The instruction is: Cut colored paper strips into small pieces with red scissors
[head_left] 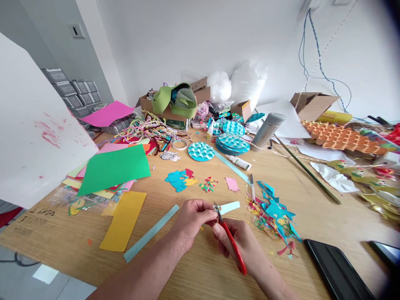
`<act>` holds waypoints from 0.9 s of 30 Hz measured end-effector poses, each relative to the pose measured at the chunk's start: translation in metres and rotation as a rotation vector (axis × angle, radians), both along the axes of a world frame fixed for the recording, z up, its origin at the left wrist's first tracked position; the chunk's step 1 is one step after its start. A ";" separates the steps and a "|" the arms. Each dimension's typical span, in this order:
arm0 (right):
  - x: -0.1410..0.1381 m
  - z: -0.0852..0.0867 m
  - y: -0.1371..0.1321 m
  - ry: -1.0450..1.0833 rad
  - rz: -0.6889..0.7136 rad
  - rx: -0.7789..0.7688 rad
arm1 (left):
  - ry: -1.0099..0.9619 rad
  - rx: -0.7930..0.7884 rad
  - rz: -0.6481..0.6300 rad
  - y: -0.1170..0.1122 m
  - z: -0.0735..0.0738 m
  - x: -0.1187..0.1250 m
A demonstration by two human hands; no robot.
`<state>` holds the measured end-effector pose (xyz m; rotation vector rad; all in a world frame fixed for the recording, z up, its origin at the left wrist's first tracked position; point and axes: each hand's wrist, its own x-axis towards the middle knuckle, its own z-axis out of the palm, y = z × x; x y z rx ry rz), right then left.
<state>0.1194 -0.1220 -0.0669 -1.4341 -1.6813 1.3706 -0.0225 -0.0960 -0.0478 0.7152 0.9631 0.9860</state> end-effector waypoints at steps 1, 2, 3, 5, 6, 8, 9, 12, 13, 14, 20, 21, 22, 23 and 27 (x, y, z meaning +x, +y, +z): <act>0.000 0.001 -0.001 0.003 -0.005 -0.014 | -0.001 0.000 -0.002 0.000 0.000 0.000; 0.000 0.001 -0.001 0.005 -0.011 -0.027 | -0.002 0.000 -0.002 0.000 0.000 0.000; 0.000 0.001 -0.001 0.008 -0.016 -0.039 | -0.001 0.001 -0.003 0.000 0.000 0.000; 0.000 0.001 -0.002 0.017 -0.025 -0.060 | 0.007 0.006 -0.001 0.000 -0.001 0.000; 0.000 0.001 -0.002 0.021 -0.030 -0.066 | 0.011 0.010 -0.001 0.000 -0.001 -0.001; 0.000 0.001 -0.001 0.019 -0.036 -0.069 | 0.015 0.019 -0.003 0.001 -0.001 -0.001; 0.000 0.001 -0.001 0.014 -0.039 -0.069 | 0.012 0.020 -0.005 0.001 -0.001 -0.001; 0.001 0.001 -0.001 -0.001 -0.042 -0.069 | 0.006 0.013 -0.013 0.000 0.000 -0.001; 0.001 0.001 -0.001 -0.004 -0.044 -0.070 | 0.005 0.010 -0.017 0.000 0.000 0.000; 0.000 0.001 -0.001 -0.006 -0.046 -0.070 | 0.003 0.008 -0.025 0.000 0.000 0.000; 0.000 0.000 -0.001 -0.013 -0.051 -0.061 | 0.012 0.023 -0.019 0.001 -0.002 0.000; 0.000 -0.001 -0.001 -0.015 -0.053 -0.061 | 0.018 0.030 -0.014 0.001 -0.002 -0.001; 0.000 -0.001 -0.001 -0.016 -0.054 -0.063 | 0.022 0.035 -0.013 0.001 -0.003 -0.001; 0.001 -0.001 -0.001 -0.015 -0.056 -0.065 | 0.023 0.038 -0.012 0.001 -0.003 -0.001; 0.001 -0.001 -0.001 -0.004 -0.047 -0.049 | 0.018 0.030 -0.007 0.001 -0.002 -0.001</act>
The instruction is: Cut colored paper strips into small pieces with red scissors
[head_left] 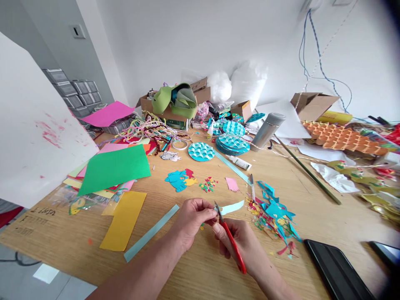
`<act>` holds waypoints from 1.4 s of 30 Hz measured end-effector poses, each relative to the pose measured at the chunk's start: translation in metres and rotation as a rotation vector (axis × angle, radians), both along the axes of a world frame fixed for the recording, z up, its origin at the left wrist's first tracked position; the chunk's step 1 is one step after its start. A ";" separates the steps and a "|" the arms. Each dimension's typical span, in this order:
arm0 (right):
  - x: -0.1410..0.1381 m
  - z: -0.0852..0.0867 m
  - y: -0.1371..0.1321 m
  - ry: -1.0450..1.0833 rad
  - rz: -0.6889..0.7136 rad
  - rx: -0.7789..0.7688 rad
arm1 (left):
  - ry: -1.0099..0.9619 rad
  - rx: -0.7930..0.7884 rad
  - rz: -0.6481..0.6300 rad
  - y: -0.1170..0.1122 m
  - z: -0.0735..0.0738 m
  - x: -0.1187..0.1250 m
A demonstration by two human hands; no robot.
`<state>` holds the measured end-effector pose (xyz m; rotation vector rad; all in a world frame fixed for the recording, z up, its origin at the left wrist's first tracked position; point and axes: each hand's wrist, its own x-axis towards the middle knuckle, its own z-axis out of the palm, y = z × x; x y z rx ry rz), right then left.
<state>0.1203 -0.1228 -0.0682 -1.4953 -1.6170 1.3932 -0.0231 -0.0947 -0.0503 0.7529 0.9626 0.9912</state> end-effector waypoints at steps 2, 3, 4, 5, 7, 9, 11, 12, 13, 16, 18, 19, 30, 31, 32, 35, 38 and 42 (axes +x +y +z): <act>0.000 0.001 0.001 0.006 0.024 0.024 | -0.006 -0.001 0.003 0.000 0.000 0.000; 0.000 0.002 0.001 0.008 0.036 0.032 | -0.008 0.001 0.001 0.000 0.000 0.000; 0.000 0.003 0.001 0.010 0.044 0.035 | -0.009 0.006 -0.003 0.000 0.000 -0.001; 0.000 0.004 0.001 0.012 0.049 0.033 | -0.007 0.009 -0.008 0.000 0.000 -0.001; 0.000 0.008 0.001 0.015 0.060 0.015 | -0.002 0.009 -0.011 0.000 0.000 -0.001; 0.000 0.012 0.001 0.018 0.076 -0.008 | 0.000 0.002 -0.010 0.001 0.000 -0.001; 0.000 0.016 0.001 0.025 0.094 -0.024 | -0.003 -0.003 -0.013 0.001 0.000 -0.001; 0.000 0.018 0.001 0.028 0.100 -0.025 | -0.007 -0.004 -0.016 0.001 0.001 -0.001; 0.000 0.019 0.001 0.030 0.103 -0.025 | -0.012 -0.005 -0.020 0.001 0.001 -0.001; -0.001 0.020 0.002 0.025 0.098 -0.030 | -0.021 -0.014 -0.023 0.001 0.002 -0.001; -0.001 0.019 0.002 0.013 0.090 -0.035 | -0.020 -0.018 -0.021 0.001 0.003 -0.002; 0.000 0.018 0.002 0.006 0.086 -0.037 | -0.019 -0.019 -0.020 0.001 0.003 -0.002; 0.000 0.014 0.001 0.022 0.057 -0.057 | -0.047 -0.018 -0.046 -0.001 0.004 -0.002; 0.000 0.014 0.001 0.022 0.056 -0.048 | -0.047 -0.019 -0.054 -0.001 0.004 -0.002; 0.000 0.013 0.001 0.021 0.054 -0.043 | -0.045 -0.019 -0.058 -0.001 0.004 -0.002; 0.001 0.010 0.000 0.018 0.048 -0.040 | -0.041 -0.015 -0.047 0.000 0.003 -0.001; 0.002 0.008 0.000 0.029 0.044 -0.039 | -0.031 -0.011 -0.020 0.000 0.001 -0.001; 0.001 0.007 0.001 0.047 0.044 -0.033 | -0.038 0.006 -0.014 0.000 -0.001 -0.002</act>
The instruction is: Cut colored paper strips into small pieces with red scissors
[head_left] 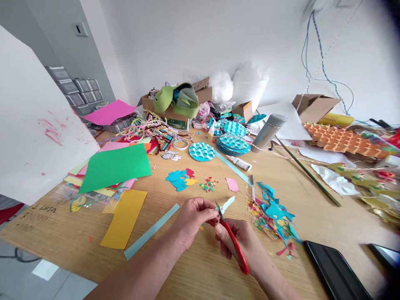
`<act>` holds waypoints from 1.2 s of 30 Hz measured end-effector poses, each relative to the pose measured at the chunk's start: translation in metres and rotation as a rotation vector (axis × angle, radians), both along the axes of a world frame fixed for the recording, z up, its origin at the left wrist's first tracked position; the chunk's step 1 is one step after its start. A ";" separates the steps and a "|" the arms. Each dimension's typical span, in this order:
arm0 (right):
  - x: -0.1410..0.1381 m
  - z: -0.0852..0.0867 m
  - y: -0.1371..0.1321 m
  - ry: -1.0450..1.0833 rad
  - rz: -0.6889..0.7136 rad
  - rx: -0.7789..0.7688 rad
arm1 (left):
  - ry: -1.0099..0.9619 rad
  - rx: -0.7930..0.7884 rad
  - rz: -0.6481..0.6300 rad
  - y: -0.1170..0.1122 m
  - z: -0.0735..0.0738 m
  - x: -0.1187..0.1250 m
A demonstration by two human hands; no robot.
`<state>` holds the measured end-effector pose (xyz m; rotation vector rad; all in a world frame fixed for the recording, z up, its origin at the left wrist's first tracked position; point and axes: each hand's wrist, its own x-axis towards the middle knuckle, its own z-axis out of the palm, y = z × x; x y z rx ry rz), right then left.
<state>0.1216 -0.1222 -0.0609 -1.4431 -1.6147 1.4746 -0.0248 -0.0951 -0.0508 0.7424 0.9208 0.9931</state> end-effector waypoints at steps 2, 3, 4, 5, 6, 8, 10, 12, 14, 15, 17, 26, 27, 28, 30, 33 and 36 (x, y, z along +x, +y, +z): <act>-0.001 0.001 0.000 0.009 0.006 0.012 | -0.022 0.008 0.003 0.000 -0.001 0.000; -0.001 0.002 0.000 0.014 0.010 0.020 | -0.037 0.011 0.005 -0.001 -0.001 0.001; -0.001 0.003 0.000 0.021 0.015 0.027 | -0.056 0.014 0.006 -0.001 -0.001 0.002; -0.002 0.004 0.000 0.030 0.017 0.031 | -0.069 0.015 0.007 -0.001 0.000 0.002; -0.002 0.005 0.000 0.039 0.018 0.031 | -0.078 0.021 0.009 -0.001 0.001 0.003; -0.002 0.009 0.000 0.055 0.018 0.028 | -0.077 0.027 0.014 -0.001 0.005 0.004; 0.000 0.015 0.001 0.071 0.032 0.031 | -0.060 0.050 0.010 -0.001 0.012 0.005; 0.002 0.025 0.002 0.088 0.052 0.039 | -0.034 0.094 -0.018 0.001 0.022 0.005; 0.005 0.038 0.003 0.098 0.068 0.051 | 0.007 0.131 -0.060 0.005 0.034 0.005; 0.006 0.045 0.005 0.096 0.072 0.062 | 0.032 0.138 -0.078 0.007 0.040 0.006; 0.009 0.060 0.008 0.085 0.075 0.090 | 0.076 0.150 -0.107 0.015 0.054 0.006; 0.018 0.101 0.035 0.108 0.032 0.229 | 0.022 0.291 -0.202 0.056 0.096 0.012; 0.019 0.103 0.038 0.116 0.047 0.244 | 0.011 0.301 -0.203 0.058 0.097 0.012; 0.019 0.104 0.041 0.118 0.068 0.252 | 0.002 0.308 -0.201 0.060 0.098 0.012; 0.021 0.105 0.048 0.113 0.110 0.261 | -0.006 0.312 -0.184 0.062 0.097 0.011; 0.021 0.105 0.056 0.086 0.144 0.270 | 0.010 0.307 -0.157 0.066 0.095 0.010; 0.020 0.103 0.061 0.037 0.147 0.284 | 0.031 0.304 -0.136 0.069 0.093 0.007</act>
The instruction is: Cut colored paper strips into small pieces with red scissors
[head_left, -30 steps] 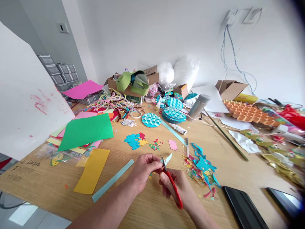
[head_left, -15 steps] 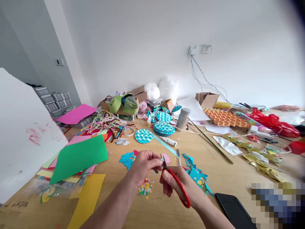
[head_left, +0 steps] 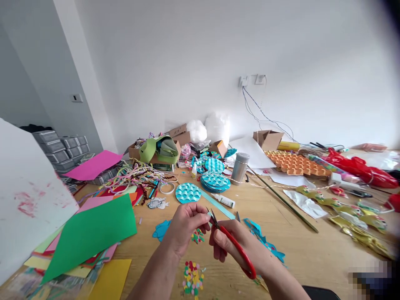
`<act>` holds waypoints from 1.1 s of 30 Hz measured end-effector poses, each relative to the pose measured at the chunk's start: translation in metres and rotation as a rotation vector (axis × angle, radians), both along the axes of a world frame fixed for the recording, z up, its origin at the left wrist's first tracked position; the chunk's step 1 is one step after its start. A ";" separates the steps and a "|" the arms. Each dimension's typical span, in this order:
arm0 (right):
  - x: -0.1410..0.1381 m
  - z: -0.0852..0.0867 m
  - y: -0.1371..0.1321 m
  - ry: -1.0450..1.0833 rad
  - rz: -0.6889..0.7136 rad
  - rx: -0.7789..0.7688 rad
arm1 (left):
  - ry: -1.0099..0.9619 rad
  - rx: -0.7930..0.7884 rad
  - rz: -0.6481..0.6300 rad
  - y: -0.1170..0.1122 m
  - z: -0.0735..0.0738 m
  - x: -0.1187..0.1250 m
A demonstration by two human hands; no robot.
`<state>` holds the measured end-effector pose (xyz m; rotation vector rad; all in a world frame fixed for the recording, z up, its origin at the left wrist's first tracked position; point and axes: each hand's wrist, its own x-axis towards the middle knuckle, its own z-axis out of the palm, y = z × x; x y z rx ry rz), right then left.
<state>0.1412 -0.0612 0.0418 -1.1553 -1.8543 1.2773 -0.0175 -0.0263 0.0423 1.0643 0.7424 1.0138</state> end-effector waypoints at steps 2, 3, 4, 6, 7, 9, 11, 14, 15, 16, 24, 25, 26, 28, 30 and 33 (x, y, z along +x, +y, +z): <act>-0.001 -0.002 0.002 -0.027 -0.017 -0.006 | 0.011 -0.004 0.016 0.002 -0.002 -0.001; -0.001 -0.003 0.002 -0.037 -0.030 -0.018 | 0.020 -0.006 0.022 0.003 -0.003 -0.002; -0.001 -0.004 0.003 -0.044 -0.046 -0.036 | 0.029 -0.008 0.025 0.004 -0.003 -0.002; 0.000 -0.006 0.003 -0.055 -0.072 -0.077 | 0.044 -0.012 0.025 0.005 -0.005 -0.002; 0.000 -0.007 0.004 -0.060 -0.078 -0.092 | 0.049 -0.015 0.024 0.005 -0.006 -0.001; 0.001 -0.009 0.004 -0.072 -0.086 -0.096 | 0.052 -0.021 0.023 0.005 -0.007 0.000; 0.002 -0.010 0.005 -0.089 -0.090 -0.079 | 0.053 -0.025 0.025 0.005 -0.008 0.001; 0.004 -0.011 0.007 -0.104 -0.100 -0.073 | 0.052 -0.028 0.025 0.005 -0.009 0.001; 0.004 -0.011 0.007 -0.106 -0.103 -0.077 | 0.052 -0.028 0.026 0.005 -0.009 0.001; 0.004 -0.011 0.007 -0.109 -0.109 -0.082 | 0.053 -0.029 0.025 0.005 -0.009 0.001; 0.002 -0.008 0.007 -0.144 -0.142 -0.088 | 0.060 -0.024 0.020 0.005 -0.009 0.001; 0.002 -0.008 0.007 -0.150 -0.144 -0.087 | 0.061 -0.024 0.021 0.005 -0.009 0.001; 0.002 -0.008 0.007 -0.156 -0.148 -0.086 | 0.063 -0.024 0.022 0.005 -0.009 0.001; 0.001 -0.007 0.007 -0.164 -0.154 -0.090 | 0.064 -0.021 0.024 0.005 -0.009 0.002; 0.001 -0.006 0.007 -0.169 -0.160 -0.093 | 0.064 -0.017 0.026 0.005 -0.009 0.002; 0.000 -0.004 0.006 -0.174 -0.161 -0.098 | 0.064 -0.016 0.028 0.005 -0.008 0.002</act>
